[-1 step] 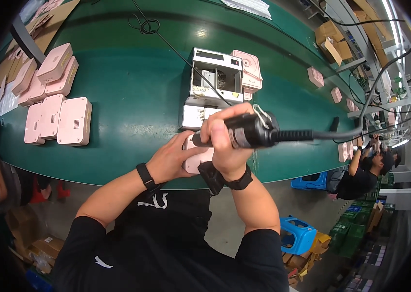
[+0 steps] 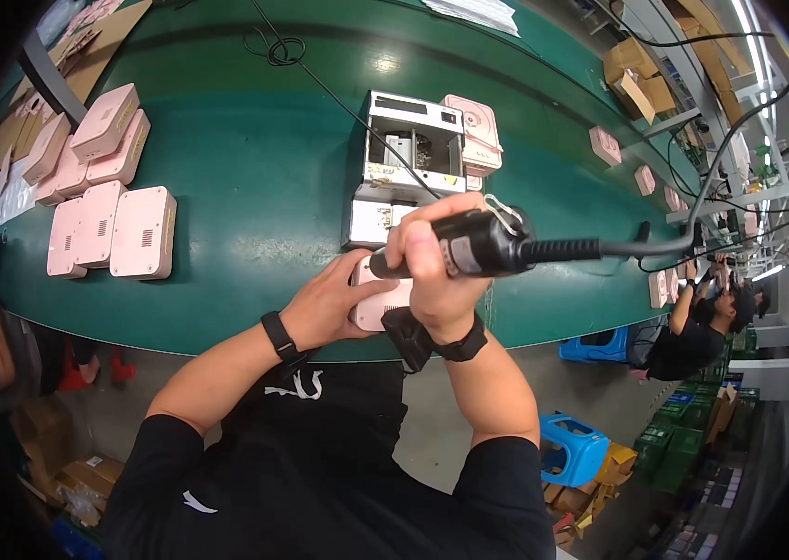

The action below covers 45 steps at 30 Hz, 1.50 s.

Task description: The person picks up a pink plastic housing, turns it over, and uses a power screwdriver to drive screws into the back. They then set the device aside and repeat the process with several more housings.

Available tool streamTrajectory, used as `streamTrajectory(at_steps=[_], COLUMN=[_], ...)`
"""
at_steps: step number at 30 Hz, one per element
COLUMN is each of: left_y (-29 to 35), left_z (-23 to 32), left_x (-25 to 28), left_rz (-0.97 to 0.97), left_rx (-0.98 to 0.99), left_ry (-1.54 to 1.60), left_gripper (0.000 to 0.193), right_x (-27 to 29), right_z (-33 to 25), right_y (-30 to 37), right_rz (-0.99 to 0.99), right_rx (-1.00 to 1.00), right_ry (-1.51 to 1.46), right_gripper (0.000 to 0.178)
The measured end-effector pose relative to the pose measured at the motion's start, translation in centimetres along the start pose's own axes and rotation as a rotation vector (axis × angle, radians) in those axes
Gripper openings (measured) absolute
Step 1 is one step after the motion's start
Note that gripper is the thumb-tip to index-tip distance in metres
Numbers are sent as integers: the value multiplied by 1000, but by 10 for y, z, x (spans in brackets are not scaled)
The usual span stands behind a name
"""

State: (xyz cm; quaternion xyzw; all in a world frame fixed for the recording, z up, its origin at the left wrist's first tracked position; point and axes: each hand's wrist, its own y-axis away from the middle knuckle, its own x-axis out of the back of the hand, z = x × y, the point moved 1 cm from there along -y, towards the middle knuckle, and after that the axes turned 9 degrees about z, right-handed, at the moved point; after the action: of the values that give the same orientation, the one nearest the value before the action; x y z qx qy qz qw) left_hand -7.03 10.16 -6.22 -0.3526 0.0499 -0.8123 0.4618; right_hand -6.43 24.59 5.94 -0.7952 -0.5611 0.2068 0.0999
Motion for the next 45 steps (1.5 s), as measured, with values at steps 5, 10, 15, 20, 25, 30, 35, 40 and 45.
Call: streamTrajectory(at_steps=[5,10,15,20,25,30,35,40,45], left_y=[19,17,16,15,13,12,13,12,13], left_z=[-1,-4,-5,-9,-9,-7,-7,-6,-9], left_x=[21,37,37,39,35,34,34,36,35], left_rz=[-6,33,28,47,37,42,34,28,38], left_rx=[39,90,85,82,84,81,90,104,99], left_ry=[-53,-107,-116,-110,-110,-113,-121,-117,-109], left_gripper=[75,76,76,77,76,75,75,76,76], right_x=[16,24,27,44,56,60,60,63,54], right_z=[-23,-14,-15,-28,-34,-18,-14,-9,-14], right_y=[-14,-39,-39,4,29,41,42,45,39], right_rz=[68,113,103,94,70,87,99,104,60], right_rx=[49,112,32,-56,-26,-6,-2,-7,10], right_ry=[-104,15,93,-46,-24,36,26,-9,41], right_gripper=[17,18,19,22,25,25,26,27,26])
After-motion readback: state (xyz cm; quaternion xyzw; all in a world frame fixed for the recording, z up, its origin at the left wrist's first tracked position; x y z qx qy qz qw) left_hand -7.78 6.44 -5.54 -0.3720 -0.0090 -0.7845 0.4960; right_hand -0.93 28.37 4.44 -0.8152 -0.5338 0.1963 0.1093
